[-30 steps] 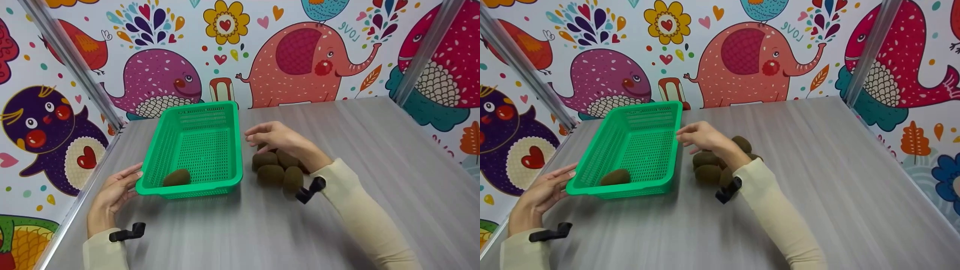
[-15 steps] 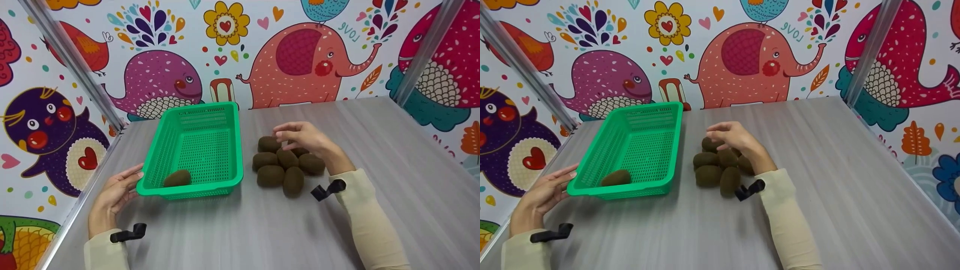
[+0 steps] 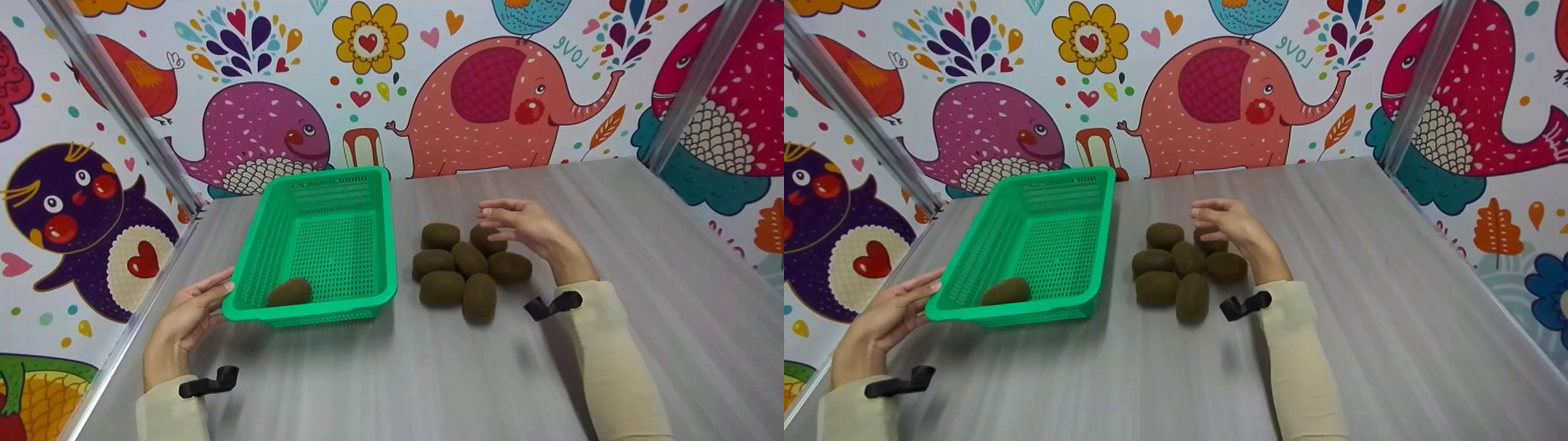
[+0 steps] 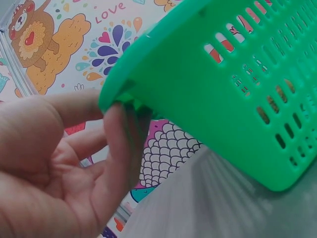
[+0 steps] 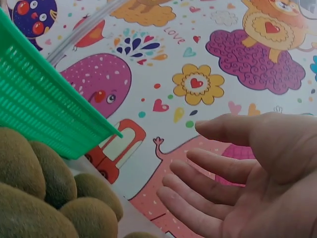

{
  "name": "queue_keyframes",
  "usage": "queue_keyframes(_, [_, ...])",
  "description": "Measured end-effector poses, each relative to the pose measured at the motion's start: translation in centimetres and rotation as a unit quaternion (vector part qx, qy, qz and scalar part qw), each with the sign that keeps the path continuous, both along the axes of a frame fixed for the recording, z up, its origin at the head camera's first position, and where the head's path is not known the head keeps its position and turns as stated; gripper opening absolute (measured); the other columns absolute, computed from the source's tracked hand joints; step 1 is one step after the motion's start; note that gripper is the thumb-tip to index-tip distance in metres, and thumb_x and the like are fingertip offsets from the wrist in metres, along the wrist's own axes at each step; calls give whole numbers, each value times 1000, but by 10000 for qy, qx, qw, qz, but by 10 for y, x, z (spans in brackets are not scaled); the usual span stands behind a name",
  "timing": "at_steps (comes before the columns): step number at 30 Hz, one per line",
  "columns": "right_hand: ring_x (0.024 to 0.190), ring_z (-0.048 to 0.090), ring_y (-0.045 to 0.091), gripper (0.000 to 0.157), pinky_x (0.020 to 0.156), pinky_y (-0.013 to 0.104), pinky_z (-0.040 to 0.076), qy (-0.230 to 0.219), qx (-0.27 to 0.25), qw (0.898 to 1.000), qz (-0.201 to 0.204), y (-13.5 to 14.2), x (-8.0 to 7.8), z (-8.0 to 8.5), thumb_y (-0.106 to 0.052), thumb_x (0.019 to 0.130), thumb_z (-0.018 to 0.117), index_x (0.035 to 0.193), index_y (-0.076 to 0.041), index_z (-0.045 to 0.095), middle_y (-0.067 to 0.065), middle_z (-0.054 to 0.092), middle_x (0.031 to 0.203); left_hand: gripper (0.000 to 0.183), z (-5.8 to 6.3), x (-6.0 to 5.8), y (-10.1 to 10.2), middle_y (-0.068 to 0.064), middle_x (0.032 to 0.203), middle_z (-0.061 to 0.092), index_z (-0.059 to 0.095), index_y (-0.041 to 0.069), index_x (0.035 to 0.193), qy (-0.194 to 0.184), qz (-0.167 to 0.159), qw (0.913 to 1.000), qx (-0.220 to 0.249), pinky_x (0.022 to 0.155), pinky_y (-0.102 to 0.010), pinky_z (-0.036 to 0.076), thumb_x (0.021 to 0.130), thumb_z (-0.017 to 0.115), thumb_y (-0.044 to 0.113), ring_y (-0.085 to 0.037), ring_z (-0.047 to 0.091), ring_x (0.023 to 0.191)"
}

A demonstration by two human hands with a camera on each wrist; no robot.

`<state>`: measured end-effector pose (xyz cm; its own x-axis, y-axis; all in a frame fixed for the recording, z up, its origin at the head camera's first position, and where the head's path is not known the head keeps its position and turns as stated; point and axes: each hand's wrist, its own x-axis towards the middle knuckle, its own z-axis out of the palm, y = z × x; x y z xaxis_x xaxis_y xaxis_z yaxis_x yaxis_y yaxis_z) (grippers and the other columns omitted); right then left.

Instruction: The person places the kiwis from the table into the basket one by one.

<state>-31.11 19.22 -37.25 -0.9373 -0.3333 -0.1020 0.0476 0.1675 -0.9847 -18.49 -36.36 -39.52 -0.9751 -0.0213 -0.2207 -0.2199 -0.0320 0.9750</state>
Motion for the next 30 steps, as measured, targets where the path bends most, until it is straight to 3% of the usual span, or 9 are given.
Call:
queue_keyframes(9, [123,62,24,54,98,31,56,-149,123,9983,-547,9,-13,-15,-36,99,63,141,-4,53,-11,68,113,22,-2,1,0,13,100,76,72,37,106,-31,7,10000,-74,77,-28,61,100,62,18,-7,73,89])
queue_keyframes(16, [105,65,7,54,90,25,58,-215,-90,9970,-734,19,-20,-24,-33,101,61,143,-1,49,-15,67,107,22,0,0,1,13,100,76,72,36,107,-12,0,10000,-35,77,-27,61,100,62,18,-7,73,90])
queue_keyframes(19, [113,62,12,54,98,29,55,-331,15,9957,-861,23,-22,-29,-35,99,62,142,-3,50,-14,65,110,23,-1,0,1,13,100,76,72,37,105,3,-10,10000,-19,77,-27,61,100,62,16,-7,73,90])
queue_keyframes(22, [130,53,24,59,110,37,47,-540,175,9935,-986,24,-24,-35,-38,97,65,143,-5,49,2,61,130,24,-3,0,1,13,100,76,72,37,104,1,-10,10000,-13,77,-27,61,100,62,16,-7,73,90])
queue_keyframes(26, [139,45,33,65,117,44,40,-817,268,9915,-981,24,-26,-44,-37,98,64,149,-4,42,19,43,153,24,-2,0,1,12,100,76,72,37,105,-5,7,10000,20,76,-28,61,100,62,16,-7,73,90])
queue_keyframes(30, [138,46,33,66,116,46,40,-807,436,9926,-795,22,-26,-48,-34,100,61,152,-2,38,21,42,155,23,0,0,2,12,99,76,72,37,104,-16,83,10000,15,75,-27,62,99,63,16,-7,73,88])
